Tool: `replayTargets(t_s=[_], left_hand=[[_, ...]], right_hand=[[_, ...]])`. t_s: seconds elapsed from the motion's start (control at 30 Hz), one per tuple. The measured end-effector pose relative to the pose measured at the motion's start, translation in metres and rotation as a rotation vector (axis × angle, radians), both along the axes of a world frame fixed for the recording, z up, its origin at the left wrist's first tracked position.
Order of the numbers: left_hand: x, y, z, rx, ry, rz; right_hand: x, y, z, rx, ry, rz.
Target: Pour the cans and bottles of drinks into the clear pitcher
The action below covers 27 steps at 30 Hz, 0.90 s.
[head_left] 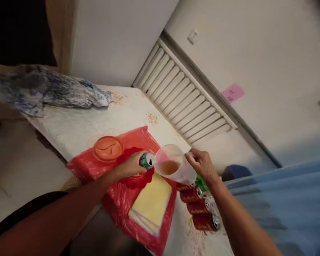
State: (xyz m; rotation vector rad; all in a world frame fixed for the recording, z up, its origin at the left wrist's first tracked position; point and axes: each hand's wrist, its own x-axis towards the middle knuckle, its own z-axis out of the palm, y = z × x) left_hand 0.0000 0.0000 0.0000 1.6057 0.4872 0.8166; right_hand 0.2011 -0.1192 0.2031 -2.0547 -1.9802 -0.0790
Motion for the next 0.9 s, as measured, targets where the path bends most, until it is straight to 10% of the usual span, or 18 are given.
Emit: replayTargets(t_s=[0.9], left_hand=[[-0.003, 0.0, 0.0046, 0.076, 0.072, 0.017]], right_hand=[[-0.0029, 0.0068, 0.0035, 0.01, -0.117, 0.125]])
